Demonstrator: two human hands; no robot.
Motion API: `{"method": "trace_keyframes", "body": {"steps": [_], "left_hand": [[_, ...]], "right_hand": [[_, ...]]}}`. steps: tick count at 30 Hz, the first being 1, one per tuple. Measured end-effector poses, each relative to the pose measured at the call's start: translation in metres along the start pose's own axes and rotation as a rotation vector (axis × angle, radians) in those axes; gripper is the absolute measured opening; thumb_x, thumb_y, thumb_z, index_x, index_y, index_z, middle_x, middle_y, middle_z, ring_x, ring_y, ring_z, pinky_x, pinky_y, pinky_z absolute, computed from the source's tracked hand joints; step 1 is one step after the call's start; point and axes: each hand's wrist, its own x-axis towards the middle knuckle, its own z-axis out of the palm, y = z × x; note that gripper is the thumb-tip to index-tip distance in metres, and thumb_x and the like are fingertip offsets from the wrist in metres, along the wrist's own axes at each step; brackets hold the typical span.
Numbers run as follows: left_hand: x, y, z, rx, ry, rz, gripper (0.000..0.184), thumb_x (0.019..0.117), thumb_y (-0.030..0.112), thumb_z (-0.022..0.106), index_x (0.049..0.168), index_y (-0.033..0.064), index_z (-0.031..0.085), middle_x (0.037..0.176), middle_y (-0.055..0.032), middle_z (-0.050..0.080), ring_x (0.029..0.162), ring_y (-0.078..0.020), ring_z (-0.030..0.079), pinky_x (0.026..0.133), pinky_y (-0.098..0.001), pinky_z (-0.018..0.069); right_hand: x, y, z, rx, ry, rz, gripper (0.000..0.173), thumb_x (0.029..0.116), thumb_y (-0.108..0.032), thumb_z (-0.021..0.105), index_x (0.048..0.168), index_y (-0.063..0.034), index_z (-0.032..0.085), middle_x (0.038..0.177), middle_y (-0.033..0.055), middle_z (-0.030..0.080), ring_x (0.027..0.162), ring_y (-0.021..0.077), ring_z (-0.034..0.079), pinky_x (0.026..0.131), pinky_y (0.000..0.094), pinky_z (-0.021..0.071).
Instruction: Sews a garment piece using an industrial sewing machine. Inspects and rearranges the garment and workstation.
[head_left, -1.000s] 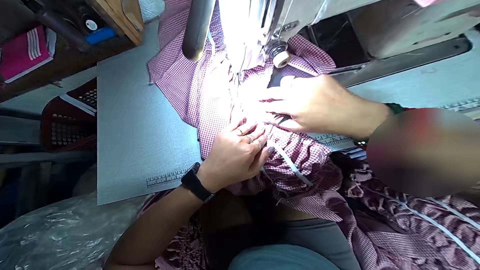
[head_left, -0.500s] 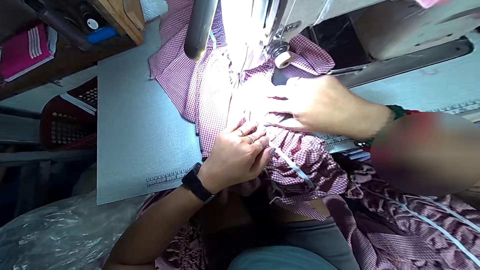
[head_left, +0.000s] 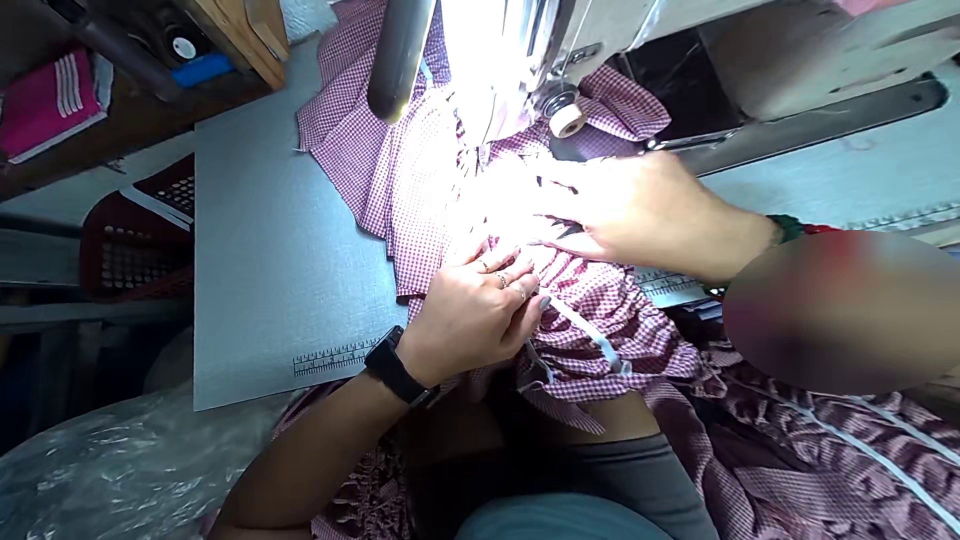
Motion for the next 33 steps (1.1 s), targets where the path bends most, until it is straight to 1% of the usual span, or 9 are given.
{"method": "trace_keyframes", "body": {"steps": [4, 8, 10, 12, 16, 21, 27, 30, 33], "left_hand": [[-0.0003, -0.0007, 0.0006, -0.007, 0.009, 0.007, 0.031, 0.1005, 0.026, 0.054, 0.106, 0.0118, 0.082, 0.119, -0.0042, 0.077, 0.127, -0.0223, 0.065, 0.119, -0.0486, 0.0397], [-0.001, -0.0013, 0.0005, -0.009, -0.004, 0.0, 0.032, 0.1006, 0.026, 0.054, 0.107, 0.0106, 0.081, 0.123, -0.0047, 0.075, 0.129, -0.0217, 0.064, 0.12, -0.0492, 0.0387], [-0.0009, -0.0021, 0.0011, -0.004, 0.001, 0.008, 0.032, 0.101, 0.026, 0.054, 0.108, 0.01, 0.081, 0.123, -0.0052, 0.075, 0.128, -0.0218, 0.064, 0.12, -0.0493, 0.0384], [-0.0004, -0.0022, 0.0014, 0.003, 0.013, 0.012, 0.032, 0.1008, 0.026, 0.054, 0.108, 0.0101, 0.081, 0.121, -0.0052, 0.076, 0.127, -0.0217, 0.065, 0.119, -0.0485, 0.0396], [0.0002, -0.0038, 0.0008, 0.002, 0.012, 0.009, 0.032, 0.101, 0.026, 0.054, 0.108, 0.0094, 0.081, 0.123, -0.0057, 0.075, 0.128, -0.0223, 0.064, 0.119, -0.0492, 0.0399], [0.001, -0.0036, 0.0004, -0.019, 0.002, 0.008, 0.033, 0.101, 0.026, 0.053, 0.107, 0.0102, 0.081, 0.121, -0.0051, 0.076, 0.128, -0.0219, 0.065, 0.119, -0.0486, 0.0403], [0.0007, -0.0011, 0.0, -0.02, 0.001, 0.019, 0.032, 0.1011, 0.027, 0.053, 0.104, 0.011, 0.081, 0.121, -0.0047, 0.076, 0.127, -0.0213, 0.065, 0.115, -0.0445, 0.0447], [-0.0007, -0.0015, 0.0011, -0.017, 0.001, 0.015, 0.032, 0.101, 0.026, 0.053, 0.105, 0.0108, 0.081, 0.122, -0.0056, 0.075, 0.128, -0.0221, 0.064, 0.116, -0.0453, 0.0436], [-0.0004, -0.0033, 0.0004, -0.03, 0.007, 0.013, 0.034, 0.1015, 0.027, 0.053, 0.107, 0.0093, 0.081, 0.122, -0.0062, 0.075, 0.128, -0.0221, 0.064, 0.118, -0.0462, 0.0415]], "right_hand": [[0.0015, 0.0003, -0.0002, -0.023, -0.028, 0.036, 0.041, 0.0936, -0.04, 0.057, 0.115, -0.0078, 0.073, 0.125, 0.0229, 0.068, 0.089, 0.0428, 0.071, 0.063, 0.056, 0.0539], [0.0005, 0.002, 0.0014, 0.088, 0.021, -0.062, 0.038, 0.0824, -0.011, 0.06, 0.116, -0.0143, 0.078, 0.12, 0.0204, 0.071, 0.09, 0.042, 0.071, 0.064, 0.055, 0.0534], [0.0006, 0.0034, 0.0013, 0.114, 0.028, -0.074, 0.029, 0.0857, -0.019, 0.061, 0.107, -0.0129, 0.08, 0.114, 0.0166, 0.074, 0.092, 0.0405, 0.071, 0.065, 0.0546, 0.0542], [0.0016, 0.0024, -0.0017, 0.097, 0.032, -0.051, 0.039, 0.0925, -0.039, 0.055, 0.103, -0.0103, 0.079, 0.113, 0.0154, 0.074, 0.095, 0.0391, 0.071, 0.067, 0.0544, 0.0543], [0.0024, -0.0015, -0.0034, 0.066, -0.027, 0.049, 0.048, 0.0935, -0.044, 0.053, 0.119, -0.0104, 0.075, 0.127, 0.0178, 0.069, 0.099, 0.0398, 0.07, 0.072, 0.0559, 0.0541], [0.0014, -0.0032, -0.0022, 0.079, 0.002, -0.007, 0.033, 0.0795, -0.011, 0.065, 0.11, -0.0117, 0.078, 0.114, 0.0186, 0.072, 0.092, 0.0413, 0.07, 0.066, 0.0554, 0.0541], [-0.0015, -0.0006, 0.0006, -0.003, -0.036, 0.042, 0.041, 0.0939, -0.044, 0.056, 0.106, -0.0092, 0.076, 0.111, 0.0204, 0.071, 0.089, 0.041, 0.071, 0.063, 0.0553, 0.0538], [-0.0024, -0.0035, -0.0022, 0.013, -0.091, 0.09, 0.033, 0.0881, -0.027, 0.067, 0.114, -0.0084, 0.074, 0.124, 0.0212, 0.067, 0.089, 0.042, 0.07, 0.063, 0.0568, 0.0534], [-0.0052, -0.0044, -0.0003, 0.071, 0.012, 0.031, 0.033, 0.081, -0.014, 0.065, 0.112, -0.0123, 0.077, 0.099, 0.0189, 0.07, 0.077, 0.039, 0.068, 0.058, 0.0542, 0.0498]]}}
